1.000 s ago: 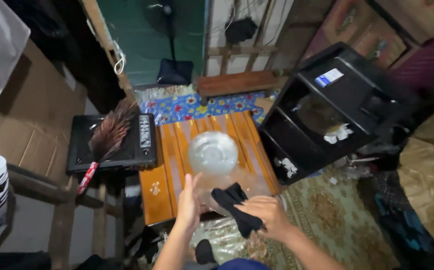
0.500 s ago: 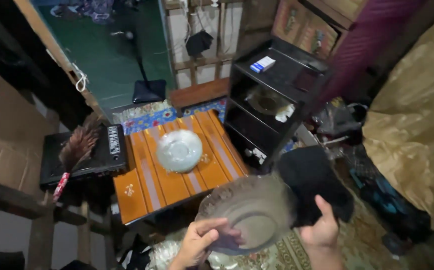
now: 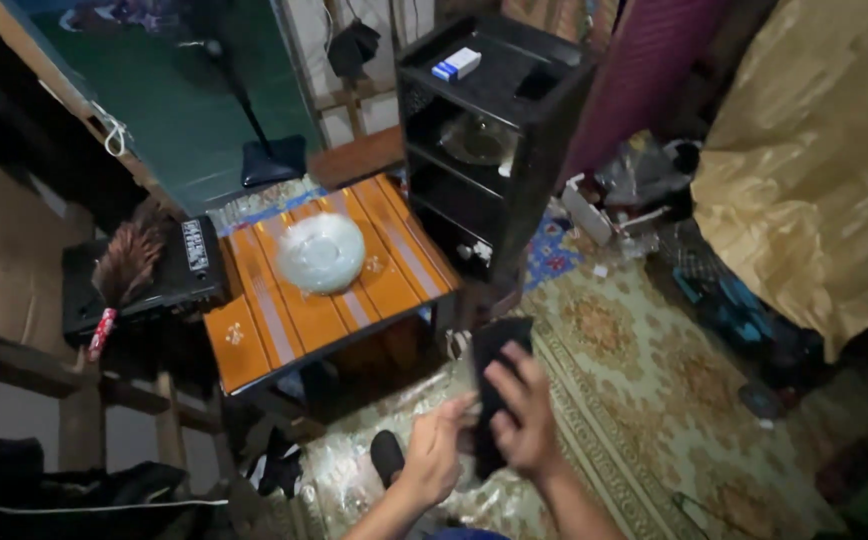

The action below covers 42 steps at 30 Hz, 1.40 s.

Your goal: Wiping a glass bowl and a glass plate with a black cloth to clean them.

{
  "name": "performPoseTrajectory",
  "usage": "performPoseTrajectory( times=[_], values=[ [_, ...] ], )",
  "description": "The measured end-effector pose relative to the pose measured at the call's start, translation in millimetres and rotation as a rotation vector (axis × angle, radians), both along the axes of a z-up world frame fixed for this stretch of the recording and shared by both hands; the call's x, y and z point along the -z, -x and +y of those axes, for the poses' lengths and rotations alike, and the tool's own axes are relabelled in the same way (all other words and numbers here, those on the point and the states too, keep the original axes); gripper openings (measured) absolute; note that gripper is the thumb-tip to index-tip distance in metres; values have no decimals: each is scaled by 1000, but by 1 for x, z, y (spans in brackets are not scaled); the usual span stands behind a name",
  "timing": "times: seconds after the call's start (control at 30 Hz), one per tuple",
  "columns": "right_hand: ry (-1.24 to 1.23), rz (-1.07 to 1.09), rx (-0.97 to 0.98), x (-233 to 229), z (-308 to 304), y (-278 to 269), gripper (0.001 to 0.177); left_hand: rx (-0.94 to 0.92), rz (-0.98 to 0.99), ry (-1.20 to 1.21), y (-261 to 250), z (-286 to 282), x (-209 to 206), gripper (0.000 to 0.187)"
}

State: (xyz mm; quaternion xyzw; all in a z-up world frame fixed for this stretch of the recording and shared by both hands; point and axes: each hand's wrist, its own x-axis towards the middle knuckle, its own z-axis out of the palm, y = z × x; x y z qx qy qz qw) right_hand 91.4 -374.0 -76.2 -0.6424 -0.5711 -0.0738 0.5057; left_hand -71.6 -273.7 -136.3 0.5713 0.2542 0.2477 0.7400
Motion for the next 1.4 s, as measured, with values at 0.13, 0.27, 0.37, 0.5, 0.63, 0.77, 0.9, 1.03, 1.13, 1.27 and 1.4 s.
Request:
performPoseTrajectory(
  times=[0.13, 0.27, 0.37, 0.5, 0.63, 0.77, 0.9, 1.03, 1.13, 1.27, 1.4],
  values=[
    [-61, 485, 85, -12, -9, -2, 56, 170, 25, -92, -2, -18, -107, 56],
    [-23, 190, 48, -18, -20, 32, 57, 113, -96, -301, -5, -12, -87, 49],
    [-35, -146, -37, -34, -15, 26, 52, 90, 19, -583, 0, -6, -64, 55],
    [-11, 90, -129, -14, 5, -14, 57, 126, 230, -587, -1, -8, -88, 52],
    [7, 593, 62, -37, 20, 21, 57, 143, 114, -62, -9, 6, -87, 47],
    [85, -36, 46, -25, 26, 46, 51, -223, 37, -205, -12, 43, -67, 64],
    [-133, -421, -149, 29, 46, 16, 47, -303, -24, 413, -14, 78, -71, 71],
    [86, 87, -66, 42, 79, 12, 61, -312, -70, 505, -23, 109, -88, 72],
    [158, 330, 18, -1, 113, 24, 61, -300, -73, 543, -24, 121, -66, 66],
    [163, -81, -90, -31, 165, 9, 54, -205, 85, -65, -14, 136, -23, 62],
    [77, 54, -235, -15, 217, -26, 58, -99, 161, -277, -6, 160, -67, 60]
  ],
)
